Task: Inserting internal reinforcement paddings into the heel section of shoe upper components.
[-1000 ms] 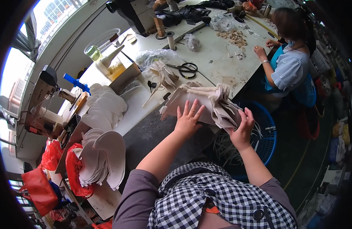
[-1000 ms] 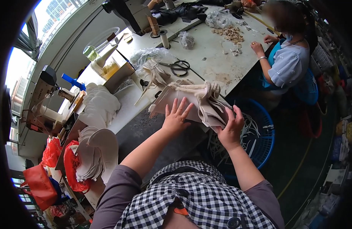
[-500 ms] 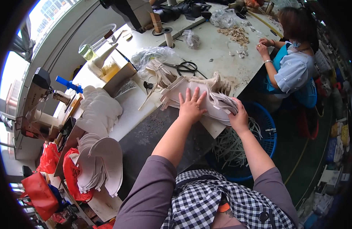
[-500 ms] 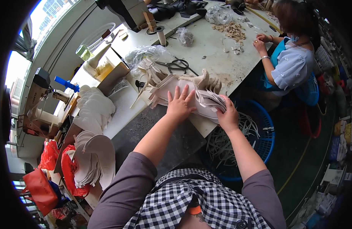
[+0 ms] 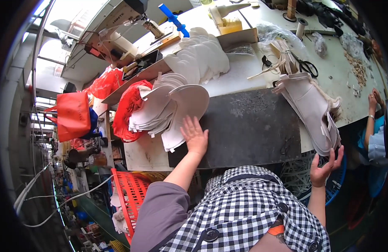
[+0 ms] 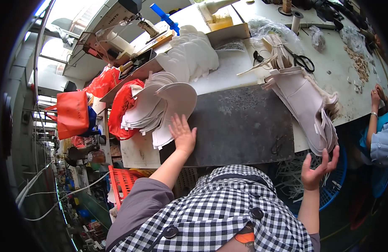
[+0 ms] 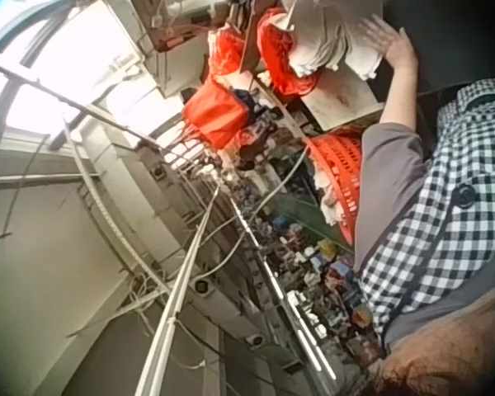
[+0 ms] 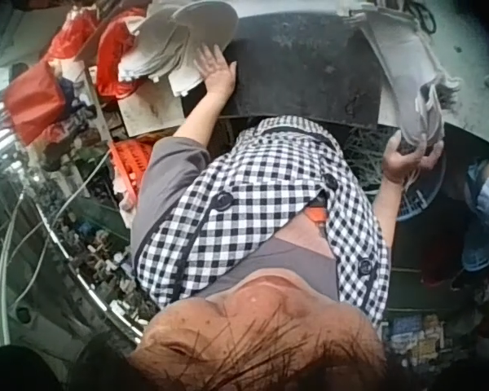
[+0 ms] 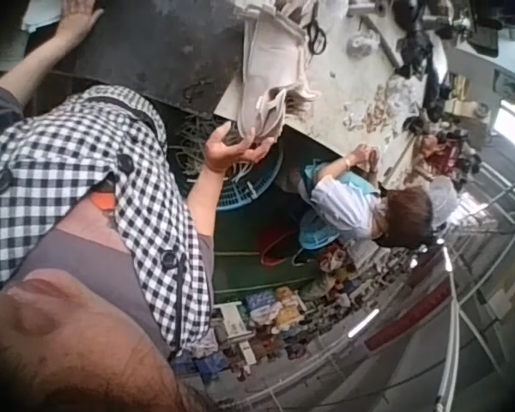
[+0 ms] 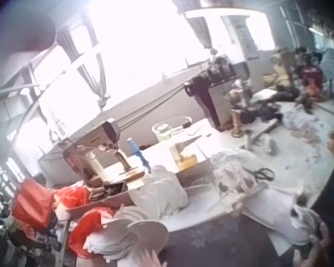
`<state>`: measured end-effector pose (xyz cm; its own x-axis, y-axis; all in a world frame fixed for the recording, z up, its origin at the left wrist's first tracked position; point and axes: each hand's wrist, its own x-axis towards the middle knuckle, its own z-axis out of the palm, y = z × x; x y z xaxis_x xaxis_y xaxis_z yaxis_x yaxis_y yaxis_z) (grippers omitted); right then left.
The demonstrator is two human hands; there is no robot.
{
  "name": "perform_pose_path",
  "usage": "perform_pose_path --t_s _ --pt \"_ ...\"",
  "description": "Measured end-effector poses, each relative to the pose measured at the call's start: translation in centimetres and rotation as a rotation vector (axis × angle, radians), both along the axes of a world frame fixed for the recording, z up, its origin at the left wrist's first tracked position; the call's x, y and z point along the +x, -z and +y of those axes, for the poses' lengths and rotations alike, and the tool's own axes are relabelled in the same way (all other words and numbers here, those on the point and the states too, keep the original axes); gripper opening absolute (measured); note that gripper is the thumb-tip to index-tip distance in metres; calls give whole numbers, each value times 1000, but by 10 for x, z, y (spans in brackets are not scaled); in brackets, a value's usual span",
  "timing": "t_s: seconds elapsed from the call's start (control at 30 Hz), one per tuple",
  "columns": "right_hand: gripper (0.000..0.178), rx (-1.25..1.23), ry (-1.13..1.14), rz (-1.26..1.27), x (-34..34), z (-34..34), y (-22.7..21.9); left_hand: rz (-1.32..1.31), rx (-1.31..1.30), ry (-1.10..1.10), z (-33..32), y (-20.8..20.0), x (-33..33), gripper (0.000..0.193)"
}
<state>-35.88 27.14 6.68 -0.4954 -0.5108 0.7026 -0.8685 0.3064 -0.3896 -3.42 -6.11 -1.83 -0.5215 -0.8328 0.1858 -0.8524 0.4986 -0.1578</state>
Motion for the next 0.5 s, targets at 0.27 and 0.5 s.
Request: perform_pose_path --t_s 0.27,0.5 --pt "44 276 -725 -83 90 -90 -3 -14 74 240 -2 8 46 57" --pt "36 326 -1078 -469 130 -168 26 623 580 527 93 -4 -18 59"
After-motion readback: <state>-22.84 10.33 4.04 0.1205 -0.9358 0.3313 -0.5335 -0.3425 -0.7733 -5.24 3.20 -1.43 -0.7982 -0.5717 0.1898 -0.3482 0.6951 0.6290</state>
